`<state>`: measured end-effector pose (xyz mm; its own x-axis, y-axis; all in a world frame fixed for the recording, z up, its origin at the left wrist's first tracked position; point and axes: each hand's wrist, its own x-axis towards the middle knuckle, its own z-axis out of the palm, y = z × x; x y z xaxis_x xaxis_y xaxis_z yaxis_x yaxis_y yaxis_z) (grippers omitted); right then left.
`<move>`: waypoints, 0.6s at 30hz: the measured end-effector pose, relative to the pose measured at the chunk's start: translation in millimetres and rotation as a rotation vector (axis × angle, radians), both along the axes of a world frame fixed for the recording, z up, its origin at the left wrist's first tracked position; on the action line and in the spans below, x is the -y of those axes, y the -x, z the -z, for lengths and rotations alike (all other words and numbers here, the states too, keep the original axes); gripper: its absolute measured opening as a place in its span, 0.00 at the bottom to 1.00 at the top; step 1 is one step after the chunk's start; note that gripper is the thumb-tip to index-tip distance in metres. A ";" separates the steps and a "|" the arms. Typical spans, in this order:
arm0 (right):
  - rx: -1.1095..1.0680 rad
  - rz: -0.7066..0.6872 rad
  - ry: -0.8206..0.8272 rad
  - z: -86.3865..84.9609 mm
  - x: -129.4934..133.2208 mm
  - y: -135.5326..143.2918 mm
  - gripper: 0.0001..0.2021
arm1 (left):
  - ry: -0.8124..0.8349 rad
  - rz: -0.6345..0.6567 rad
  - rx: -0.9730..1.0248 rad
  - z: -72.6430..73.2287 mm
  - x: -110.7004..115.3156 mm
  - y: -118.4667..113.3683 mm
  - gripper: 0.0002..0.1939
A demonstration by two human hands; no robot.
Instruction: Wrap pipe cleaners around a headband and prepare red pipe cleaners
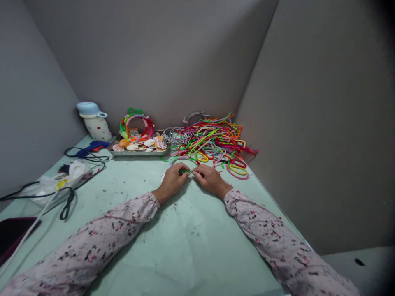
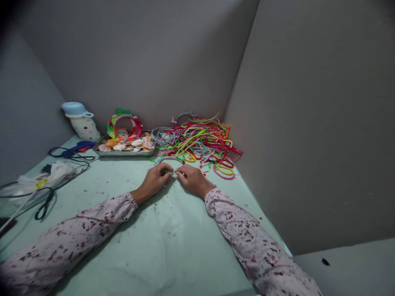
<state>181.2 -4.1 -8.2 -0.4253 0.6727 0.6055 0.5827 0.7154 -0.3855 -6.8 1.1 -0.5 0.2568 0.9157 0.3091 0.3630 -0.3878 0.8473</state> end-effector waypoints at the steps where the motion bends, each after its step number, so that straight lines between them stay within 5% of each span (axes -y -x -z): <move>1: 0.002 -0.001 -0.001 0.0 0.1 0.0 0.08 | 0.003 -0.002 -0.008 -0.1 0.0 0.1 0.07; 18: -0.010 0.015 0.018 1.1 -0.6 0.0 0.08 | -0.064 -0.016 -0.059 -2.4 1.5 -0.9 0.09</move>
